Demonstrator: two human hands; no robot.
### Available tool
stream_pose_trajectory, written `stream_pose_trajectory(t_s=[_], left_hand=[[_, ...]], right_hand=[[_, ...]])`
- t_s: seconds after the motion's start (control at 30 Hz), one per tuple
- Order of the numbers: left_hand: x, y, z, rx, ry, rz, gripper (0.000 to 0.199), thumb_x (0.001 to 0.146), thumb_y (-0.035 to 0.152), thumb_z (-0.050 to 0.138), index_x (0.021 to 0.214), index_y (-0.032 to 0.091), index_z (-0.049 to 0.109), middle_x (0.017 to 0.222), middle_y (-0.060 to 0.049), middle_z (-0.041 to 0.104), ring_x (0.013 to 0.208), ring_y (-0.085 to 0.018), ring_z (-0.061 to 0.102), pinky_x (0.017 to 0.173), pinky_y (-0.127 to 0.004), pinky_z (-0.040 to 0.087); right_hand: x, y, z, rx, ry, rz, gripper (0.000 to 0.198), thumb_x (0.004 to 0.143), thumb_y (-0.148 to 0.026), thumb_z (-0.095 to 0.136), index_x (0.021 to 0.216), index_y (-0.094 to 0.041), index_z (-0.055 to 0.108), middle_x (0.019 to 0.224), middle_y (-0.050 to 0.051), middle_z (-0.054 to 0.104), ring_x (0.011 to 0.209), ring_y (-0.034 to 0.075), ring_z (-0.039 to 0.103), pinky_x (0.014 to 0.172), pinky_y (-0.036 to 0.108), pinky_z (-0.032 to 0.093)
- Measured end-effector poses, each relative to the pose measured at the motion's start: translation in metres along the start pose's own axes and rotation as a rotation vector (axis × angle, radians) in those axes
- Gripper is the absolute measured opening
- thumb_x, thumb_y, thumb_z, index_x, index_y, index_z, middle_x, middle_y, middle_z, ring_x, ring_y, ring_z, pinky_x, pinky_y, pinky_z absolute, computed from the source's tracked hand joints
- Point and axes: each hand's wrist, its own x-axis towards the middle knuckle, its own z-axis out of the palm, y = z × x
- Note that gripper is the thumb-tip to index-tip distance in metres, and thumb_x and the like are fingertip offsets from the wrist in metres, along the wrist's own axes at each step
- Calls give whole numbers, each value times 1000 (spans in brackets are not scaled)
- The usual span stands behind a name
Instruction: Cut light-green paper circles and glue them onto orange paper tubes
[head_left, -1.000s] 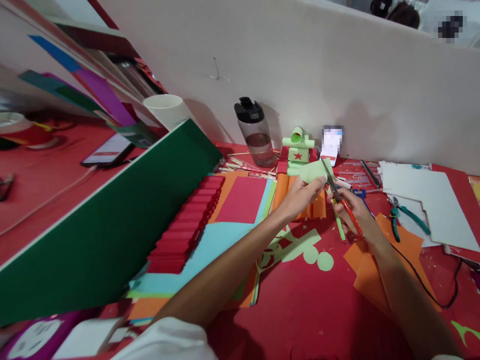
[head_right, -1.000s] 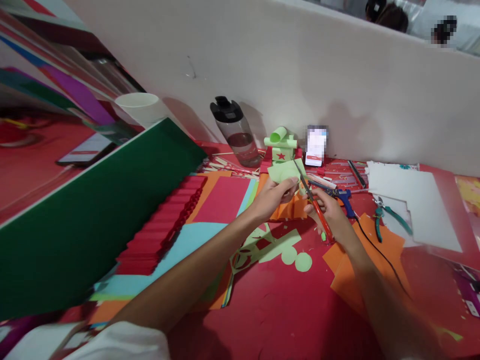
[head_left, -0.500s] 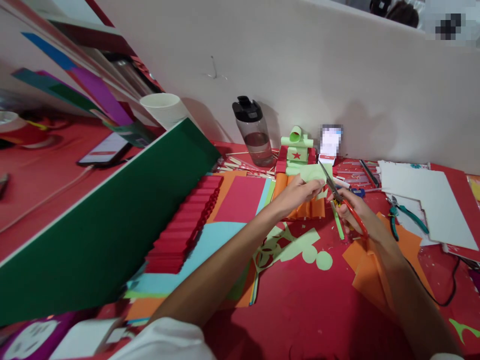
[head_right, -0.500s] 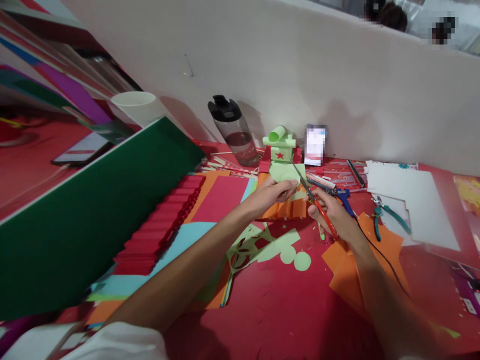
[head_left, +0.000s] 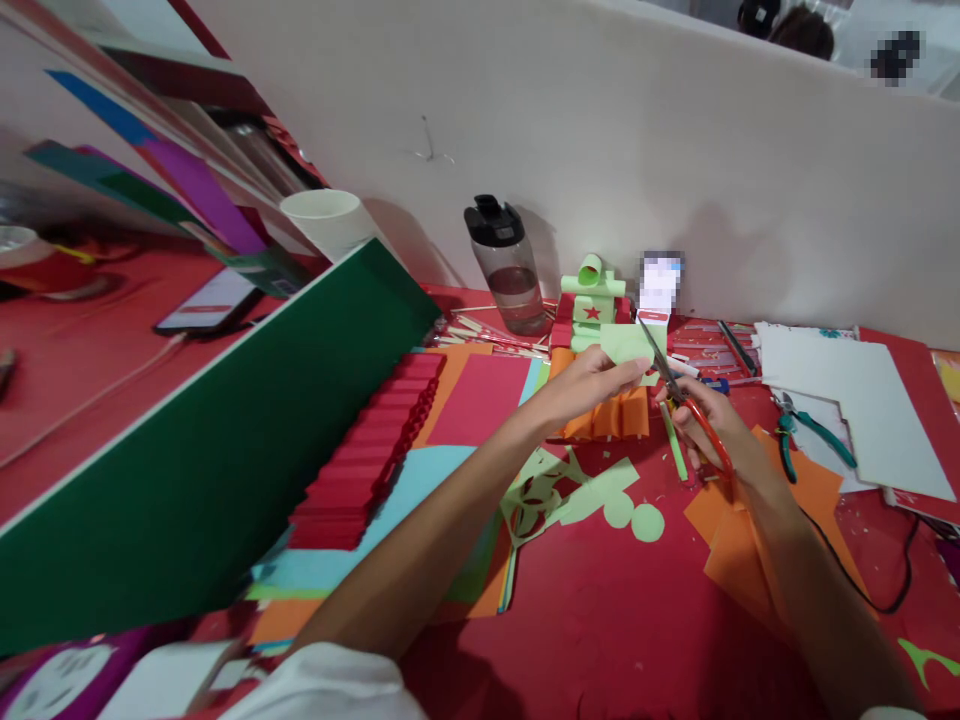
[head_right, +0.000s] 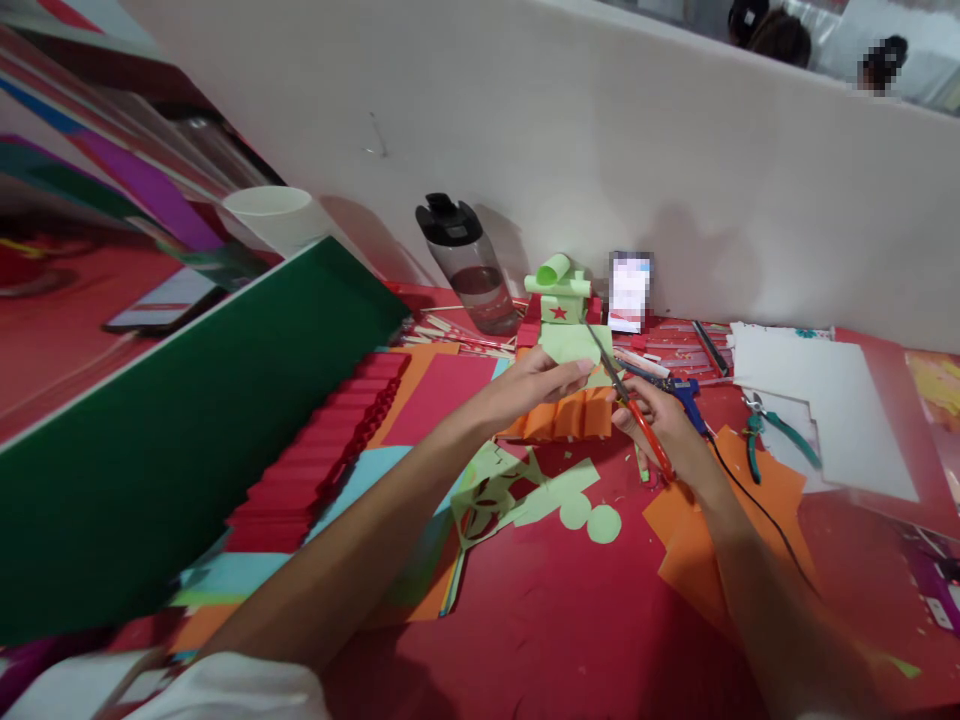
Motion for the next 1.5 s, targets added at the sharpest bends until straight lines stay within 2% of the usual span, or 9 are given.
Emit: stream_pose_trajectory(t_s=[0.13,0.27,0.37,0.53,0.7,0.97,1.17,1.33,1.5], left_hand=[[-10,17,-4,177,-3,136,39,93,48,72,71,20,56,68,1,48,59,-12,36,54,-27,24],[-18,28,0,247,40,144,28,95,45,72,85,19,67,72,-1,58,62,-14,46,55,-26,31],[-14,23,11,152,116,169,36,97,47,68,77,19,63,66,0,54,62,-14,49,55,-26,32],[-3,4,30,-128,247,121,48,95,62,63,72,20,57,53,7,33,49,-9,30,48,-25,23],[1,-5,33,-236,321,77,49,89,63,68,72,19,56,52,8,34,46,-7,28,47,-24,20],[0,1,25,-234,264,63,38,86,51,68,70,20,52,53,9,31,47,-6,25,49,-24,20],[1,5,22,-201,224,64,35,84,46,64,66,22,46,53,9,30,48,-6,24,49,-24,20],[1,7,21,-195,200,71,36,83,45,64,65,22,43,55,9,30,48,-6,24,48,-24,19],[1,7,19,-196,191,64,34,84,42,64,65,21,45,57,8,32,48,-6,25,49,-24,20]], right_hand=[[3,6,7,28,59,-77,63,84,-78,73,115,-24,62,67,-7,52,36,10,49,31,24,41],[6,14,18,88,99,-123,66,84,-81,69,119,-26,63,69,-6,49,42,11,46,35,26,47],[6,17,26,102,123,-142,64,87,-78,68,123,-25,62,70,-6,48,45,11,46,38,26,49],[6,23,31,146,102,-131,60,87,-74,72,121,-26,62,74,-6,47,46,10,45,39,25,49],[7,26,32,149,75,-122,61,85,-75,74,119,-26,61,73,-6,48,47,10,47,39,24,49],[7,28,26,120,49,-138,62,90,-78,67,120,-25,58,77,-6,55,40,6,45,37,22,47],[7,29,19,57,23,-144,67,89,-82,64,122,-25,60,76,-5,54,43,8,49,38,22,48],[5,24,17,61,9,-109,64,89,-78,68,124,-25,61,78,-5,56,41,7,49,37,21,46],[6,26,18,100,22,-92,59,90,-74,70,121,-25,62,77,-7,52,38,6,47,35,21,45]])
